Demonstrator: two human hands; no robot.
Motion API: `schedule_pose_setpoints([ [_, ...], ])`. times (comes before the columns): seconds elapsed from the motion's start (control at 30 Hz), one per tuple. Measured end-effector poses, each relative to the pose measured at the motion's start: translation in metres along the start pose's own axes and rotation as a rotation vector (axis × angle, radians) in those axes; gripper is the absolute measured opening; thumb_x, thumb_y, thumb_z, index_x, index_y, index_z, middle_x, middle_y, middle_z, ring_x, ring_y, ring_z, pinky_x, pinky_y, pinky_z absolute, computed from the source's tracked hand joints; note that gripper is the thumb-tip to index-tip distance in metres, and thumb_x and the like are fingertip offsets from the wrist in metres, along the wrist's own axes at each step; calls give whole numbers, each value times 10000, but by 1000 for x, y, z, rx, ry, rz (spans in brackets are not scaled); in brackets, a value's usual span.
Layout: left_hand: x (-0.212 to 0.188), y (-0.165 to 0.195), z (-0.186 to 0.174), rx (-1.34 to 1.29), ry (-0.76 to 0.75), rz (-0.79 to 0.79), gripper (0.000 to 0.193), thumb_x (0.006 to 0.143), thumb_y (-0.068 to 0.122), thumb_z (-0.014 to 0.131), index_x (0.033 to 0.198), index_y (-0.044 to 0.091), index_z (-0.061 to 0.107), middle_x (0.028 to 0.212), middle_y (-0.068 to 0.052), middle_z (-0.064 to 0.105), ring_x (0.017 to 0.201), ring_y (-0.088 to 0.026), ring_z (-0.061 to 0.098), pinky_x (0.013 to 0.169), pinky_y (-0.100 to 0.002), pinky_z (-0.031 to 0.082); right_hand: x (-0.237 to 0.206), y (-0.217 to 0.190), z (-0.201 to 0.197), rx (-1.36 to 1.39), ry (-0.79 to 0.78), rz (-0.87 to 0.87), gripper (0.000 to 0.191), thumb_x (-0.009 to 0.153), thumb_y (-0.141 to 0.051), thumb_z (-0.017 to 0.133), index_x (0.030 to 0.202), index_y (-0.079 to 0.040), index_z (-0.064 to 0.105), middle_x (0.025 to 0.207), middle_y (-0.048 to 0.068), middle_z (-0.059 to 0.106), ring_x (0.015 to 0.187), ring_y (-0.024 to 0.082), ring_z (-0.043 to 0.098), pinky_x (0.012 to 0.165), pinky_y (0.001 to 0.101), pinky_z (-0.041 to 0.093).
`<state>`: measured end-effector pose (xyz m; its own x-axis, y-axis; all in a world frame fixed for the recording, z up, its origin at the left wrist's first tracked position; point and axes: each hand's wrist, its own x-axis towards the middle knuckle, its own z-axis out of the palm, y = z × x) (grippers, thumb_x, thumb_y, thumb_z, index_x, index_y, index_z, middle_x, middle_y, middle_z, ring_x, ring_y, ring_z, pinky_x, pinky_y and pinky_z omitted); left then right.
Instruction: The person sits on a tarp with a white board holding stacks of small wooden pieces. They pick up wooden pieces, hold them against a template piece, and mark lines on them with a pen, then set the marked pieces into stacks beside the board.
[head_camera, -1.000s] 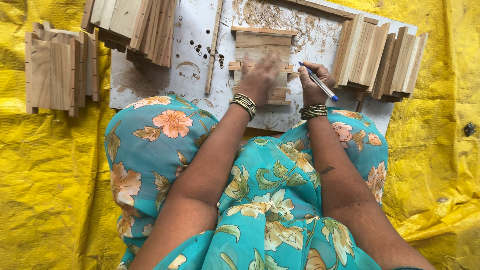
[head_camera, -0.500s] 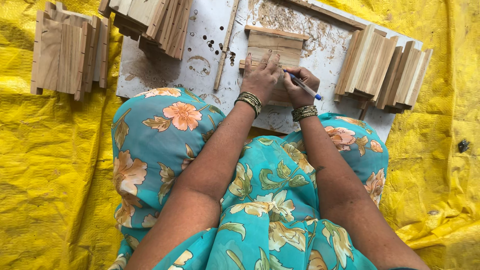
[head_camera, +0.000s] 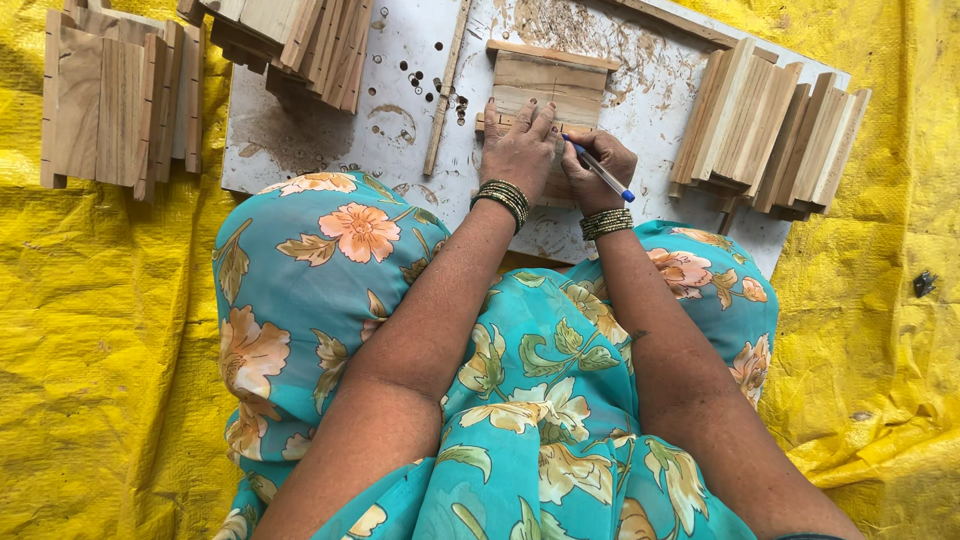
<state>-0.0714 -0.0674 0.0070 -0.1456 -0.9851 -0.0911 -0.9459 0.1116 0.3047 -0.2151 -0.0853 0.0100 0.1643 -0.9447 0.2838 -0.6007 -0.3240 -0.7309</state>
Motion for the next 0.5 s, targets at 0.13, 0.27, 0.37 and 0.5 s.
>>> schedule_pose_setpoints([
  [0.13,0,0,3,6,11,2,383,999,227,467,1342,248,637,1579,61,402,1468,-153,346,1217,-654,88,-1,-1,1,-17,4,-43,103,850,-28,804,948,-35,772,870,100,762,753,154,750,707,277,604],
  [0.27,0,1,4,-7,-29,-18,373,1010,229,460,1341,259,630,1584,68,385,1472,-147,332,1224,-649,81,-1,-2,1,-17,-9,-56,100,864,-38,806,954,-36,764,870,99,757,757,152,751,697,277,605],
  [0.37,1,1,3,9,-36,-16,371,1007,231,463,1339,265,626,1589,72,373,1471,-149,325,1223,-649,74,-2,-2,1,-25,-13,-58,95,874,-53,819,945,-38,757,848,94,747,734,149,741,667,275,597],
  [0.5,0,1,2,6,-47,-19,368,1014,235,467,1346,259,626,1590,74,377,1479,-148,322,1228,-650,71,-3,-2,2,-33,-8,-79,102,865,-58,828,925,-40,747,826,90,736,713,147,729,653,276,593],
])
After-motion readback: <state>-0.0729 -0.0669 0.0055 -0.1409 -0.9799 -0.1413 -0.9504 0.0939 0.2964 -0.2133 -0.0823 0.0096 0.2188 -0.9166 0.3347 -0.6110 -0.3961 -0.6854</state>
